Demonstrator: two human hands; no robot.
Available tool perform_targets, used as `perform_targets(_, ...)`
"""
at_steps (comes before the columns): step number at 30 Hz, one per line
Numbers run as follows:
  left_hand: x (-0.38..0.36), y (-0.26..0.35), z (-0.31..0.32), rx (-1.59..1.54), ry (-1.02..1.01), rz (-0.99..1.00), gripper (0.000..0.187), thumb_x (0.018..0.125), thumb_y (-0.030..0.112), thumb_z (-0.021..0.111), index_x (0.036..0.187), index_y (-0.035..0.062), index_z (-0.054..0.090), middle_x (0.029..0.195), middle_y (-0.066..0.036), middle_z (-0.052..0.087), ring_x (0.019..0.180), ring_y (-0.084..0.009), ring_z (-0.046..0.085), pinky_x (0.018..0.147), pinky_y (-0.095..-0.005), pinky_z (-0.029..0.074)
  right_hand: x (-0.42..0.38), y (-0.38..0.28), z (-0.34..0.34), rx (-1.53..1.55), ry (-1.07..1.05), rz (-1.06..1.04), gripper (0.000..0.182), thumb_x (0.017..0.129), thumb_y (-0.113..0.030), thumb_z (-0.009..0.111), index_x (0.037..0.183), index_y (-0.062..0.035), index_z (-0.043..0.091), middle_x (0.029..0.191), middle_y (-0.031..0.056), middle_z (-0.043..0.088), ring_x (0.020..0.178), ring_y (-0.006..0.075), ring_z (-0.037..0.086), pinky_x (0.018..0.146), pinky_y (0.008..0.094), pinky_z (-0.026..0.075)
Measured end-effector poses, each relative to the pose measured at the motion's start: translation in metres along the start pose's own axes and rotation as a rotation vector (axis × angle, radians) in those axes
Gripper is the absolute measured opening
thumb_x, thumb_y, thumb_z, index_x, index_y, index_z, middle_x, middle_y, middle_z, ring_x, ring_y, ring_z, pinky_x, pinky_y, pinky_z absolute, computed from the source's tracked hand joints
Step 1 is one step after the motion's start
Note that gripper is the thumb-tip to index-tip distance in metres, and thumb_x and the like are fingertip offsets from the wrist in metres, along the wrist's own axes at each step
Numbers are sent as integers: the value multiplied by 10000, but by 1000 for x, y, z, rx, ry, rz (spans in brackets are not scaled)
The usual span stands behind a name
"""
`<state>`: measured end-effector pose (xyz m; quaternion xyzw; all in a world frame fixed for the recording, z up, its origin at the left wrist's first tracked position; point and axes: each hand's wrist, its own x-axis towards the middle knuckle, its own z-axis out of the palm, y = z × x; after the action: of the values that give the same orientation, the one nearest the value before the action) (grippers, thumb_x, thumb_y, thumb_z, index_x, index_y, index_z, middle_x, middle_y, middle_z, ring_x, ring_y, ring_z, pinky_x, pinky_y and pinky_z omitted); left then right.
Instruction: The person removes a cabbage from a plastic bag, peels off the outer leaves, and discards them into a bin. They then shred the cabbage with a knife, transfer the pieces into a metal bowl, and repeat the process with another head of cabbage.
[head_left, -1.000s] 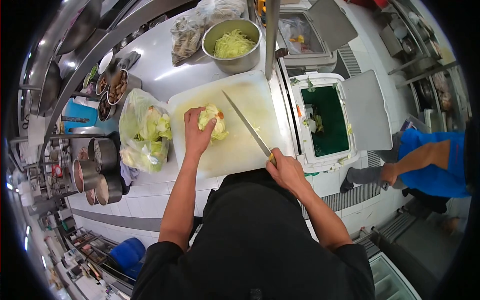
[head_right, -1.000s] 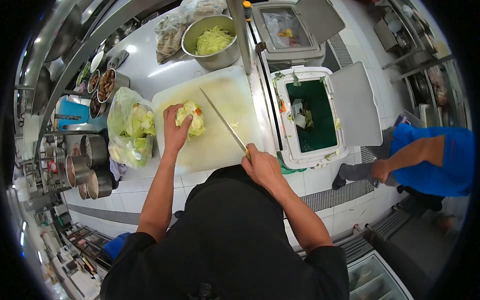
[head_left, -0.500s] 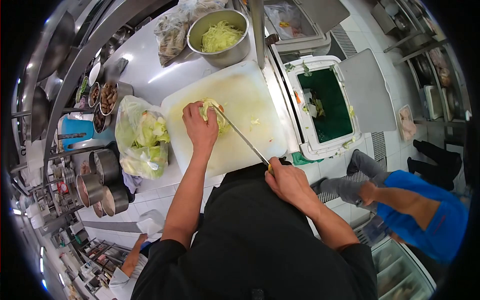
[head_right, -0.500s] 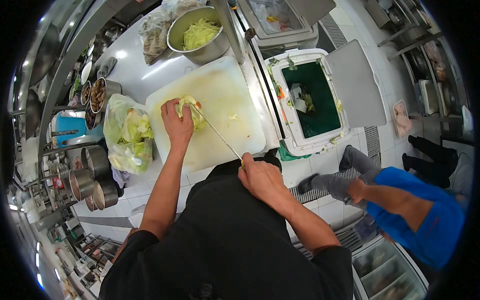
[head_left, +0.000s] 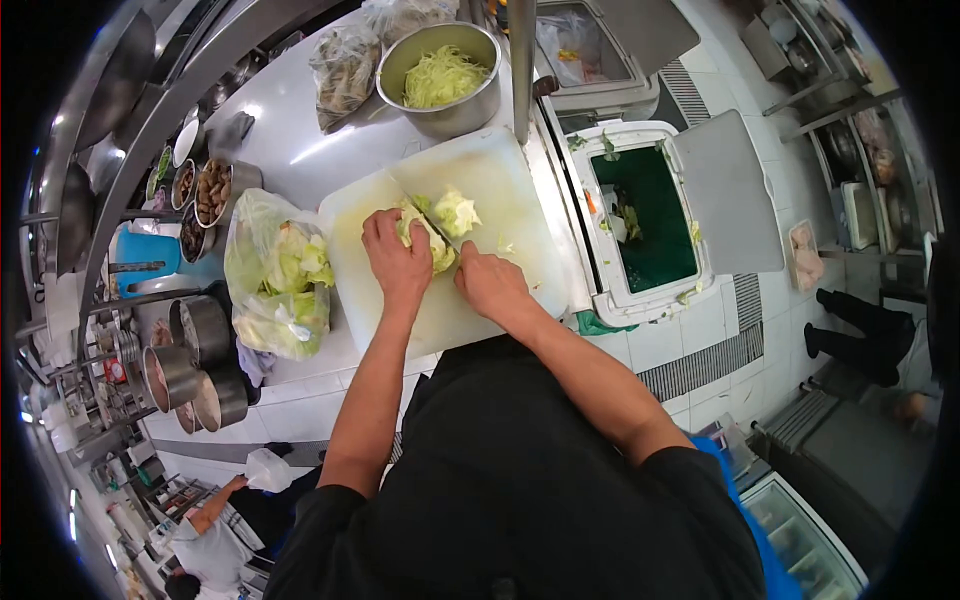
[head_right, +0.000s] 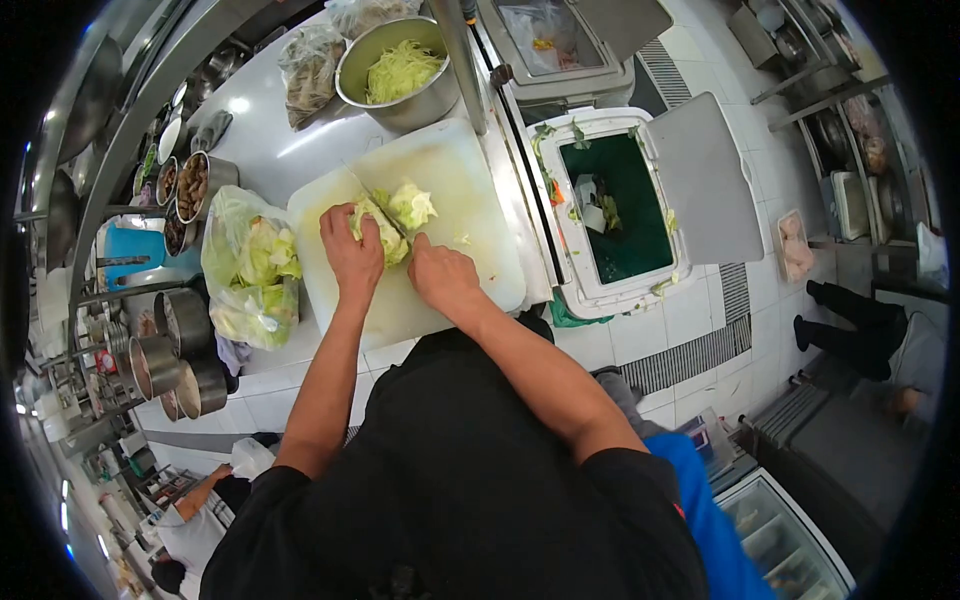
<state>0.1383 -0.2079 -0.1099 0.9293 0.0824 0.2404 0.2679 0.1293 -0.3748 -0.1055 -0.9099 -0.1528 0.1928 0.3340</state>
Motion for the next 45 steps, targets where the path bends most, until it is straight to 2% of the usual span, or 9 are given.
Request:
perform_targets(9, -31, -64, -44, -419, -61, -182, 387, 1005, 130, 608, 1363, -9, 554, 1390, -192, 560, 1271, -318, 556, 1099, -412, 434, -85, 72, -41, 12, 72, 335, 352, 1007, -289, 566, 1192, 9, 540, 852, 296, 710, 831, 508, 691, 763, 621, 528)
perform_targets(15, -9, -20, -74, -777, -197, -950, 594, 951, 217, 733, 1454, 1, 503, 1486, -198, 514, 1327, -261, 538, 1113, -372, 441, -113, 85, -72, 6, 118, 314, 383, 1010, -347, 582, 1187, -10, 545, 838, 328, 697, 823, 543, 670, 756, 636, 507)
perform_targets(18, -12, -30, -63, -628, -228, -701, 650, 866, 181, 787, 1442, 34, 526, 1488, -204, 512, 1368, -338, 506, 1137, -455, 429, -114, 78, -71, 1, 93, 276, 368, 1008, -355, 587, 1163, -22, 555, 835, 317, 699, 817, 542, 668, 758, 624, 507)
perform_targets(20, -37, -15, -57, 91, -73, 151, 681, 811, 114, 763, 1454, 105, 537, 1464, -180, 523, 1397, -404, 462, 1152, -528, 410, -114, 72, -70, 19, 37, 240, 356, 1009, -353, 586, 1147, -25, 563, 825, 297, 702, 821, 527, 673, 752, 611, 509)
perform_targets(24, -82, -10, -56, 162, -305, 466, 415, 788, 111, 779, 1195, 102, 702, 1503, -87, 515, 1411, -416, 419, 1169, -624, 335, -114, 66, -66, 28, 8, 239, 346, 1007, -349, 587, 1132, -28, 565, 821, 290, 703, 822, 519, 675, 753, 605, 505)
perform_targets(34, -60, 33, -48, 140, -219, 345, 318, 837, 178, 779, 1152, 153, 739, 1450, -80, 557, 1377, -371, 461, 1147, -616, 323, -123, 78, -54, 26, -20, 265, 386, 1003, -395, 603, 1168, -48, 566, 856, 300, 708, 878, 519, 684, 789, 582, 507)
perform_targets(40, -31, 23, -21, 223, -294, 357, 212, 906, 187, 719, 1100, 115, 765, 1155, -116, 712, 1166, -344, 611, 1073, -576, 401, -129, 77, -60, 72, 20, 253, 357, 1005, -355, 592, 1130, -22, 565, 841, 298, 704, 853, 529, 668, 776, 606, 499)
perform_targets(42, -23, 20, -25, -186, -320, -332, 140, 961, 170, 677, 1027, 80, 762, 1063, -86, 732, 989, -291, 683, 943, -477, 525, -131, 81, -61, 87, 17, 276, 361, 1002, -357, 596, 1130, -20, 567, 846, 297, 705, 855, 527, 670, 778, 603, 501)
perform_targets(45, -6, -1, -35, -796, -101, -557, 150, 1031, 166, 627, 1119, 68, 699, 1078, -45, 710, 926, -212, 695, 834, -391, 582, -136, 89, -59, 108, 66, 286, 367, 998, -361, 612, 1148, -28, 574, 836, 290, 705, 853, 523, 675, 778, 595, 505)
